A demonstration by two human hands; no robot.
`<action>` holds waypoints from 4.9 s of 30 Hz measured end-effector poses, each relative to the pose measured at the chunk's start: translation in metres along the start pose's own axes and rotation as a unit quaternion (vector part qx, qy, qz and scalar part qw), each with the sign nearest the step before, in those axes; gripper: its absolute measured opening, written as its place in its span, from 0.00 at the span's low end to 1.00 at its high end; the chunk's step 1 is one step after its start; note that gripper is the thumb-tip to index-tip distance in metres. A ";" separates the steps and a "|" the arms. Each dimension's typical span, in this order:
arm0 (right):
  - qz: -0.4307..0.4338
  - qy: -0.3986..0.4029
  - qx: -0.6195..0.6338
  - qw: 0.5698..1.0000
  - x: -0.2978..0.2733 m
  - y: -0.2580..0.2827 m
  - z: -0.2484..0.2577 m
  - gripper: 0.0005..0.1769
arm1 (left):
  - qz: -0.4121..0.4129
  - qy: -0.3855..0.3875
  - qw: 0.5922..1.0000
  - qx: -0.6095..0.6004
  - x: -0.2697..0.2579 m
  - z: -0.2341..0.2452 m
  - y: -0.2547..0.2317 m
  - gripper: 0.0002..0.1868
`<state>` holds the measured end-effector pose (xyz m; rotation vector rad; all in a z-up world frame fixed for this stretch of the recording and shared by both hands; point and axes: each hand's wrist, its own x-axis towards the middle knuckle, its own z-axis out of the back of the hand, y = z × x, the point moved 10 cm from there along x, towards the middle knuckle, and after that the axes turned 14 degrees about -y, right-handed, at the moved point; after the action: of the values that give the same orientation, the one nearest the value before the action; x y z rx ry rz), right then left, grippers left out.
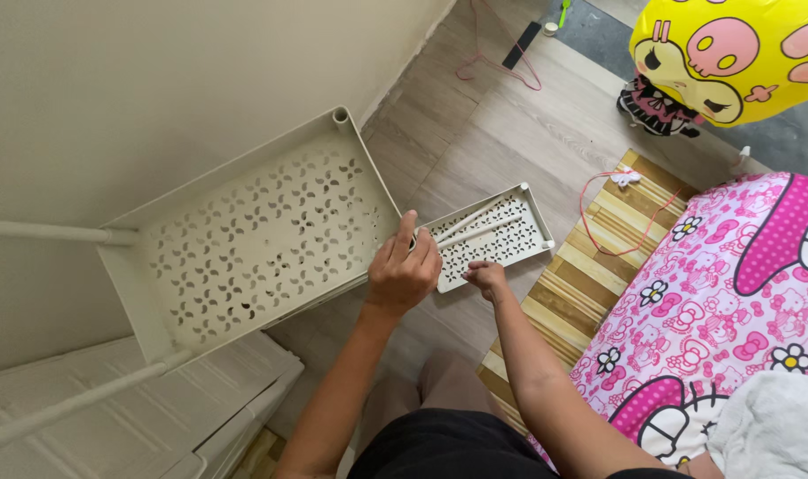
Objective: The person assembles a white plastic storage unit by inserting vertical poles into the corners of perforated trays. They connect multiple trays together using the poles to form a multi-tiered structure on the floor.
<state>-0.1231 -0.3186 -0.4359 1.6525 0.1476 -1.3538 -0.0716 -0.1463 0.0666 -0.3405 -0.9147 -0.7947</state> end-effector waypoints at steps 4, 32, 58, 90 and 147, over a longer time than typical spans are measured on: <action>0.048 0.044 0.068 0.996 -0.031 0.020 -0.008 0.14 | 0.057 -0.009 0.981 -0.183 0.001 0.027 0.002 0.04; 0.556 0.318 -0.051 0.766 -0.600 0.025 -0.373 0.22 | 0.334 -0.137 0.899 -0.248 -0.276 0.155 0.281 0.51; 0.481 0.564 -0.282 0.609 -0.571 0.025 -0.426 0.14 | 0.481 -0.084 0.841 -0.235 -0.268 0.182 0.287 0.62; 0.526 0.351 -0.153 0.759 -0.573 0.050 -0.397 0.11 | 0.411 -0.078 0.896 -0.150 -0.258 0.168 0.296 0.56; 0.238 0.618 0.007 0.749 -0.603 0.126 -0.391 0.20 | 0.471 -0.205 0.846 -0.145 -0.209 0.278 0.262 0.38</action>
<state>-0.0020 0.1663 0.0964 2.1482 0.4370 0.2892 -0.1126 0.2866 0.0755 -1.1586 -0.8705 0.0813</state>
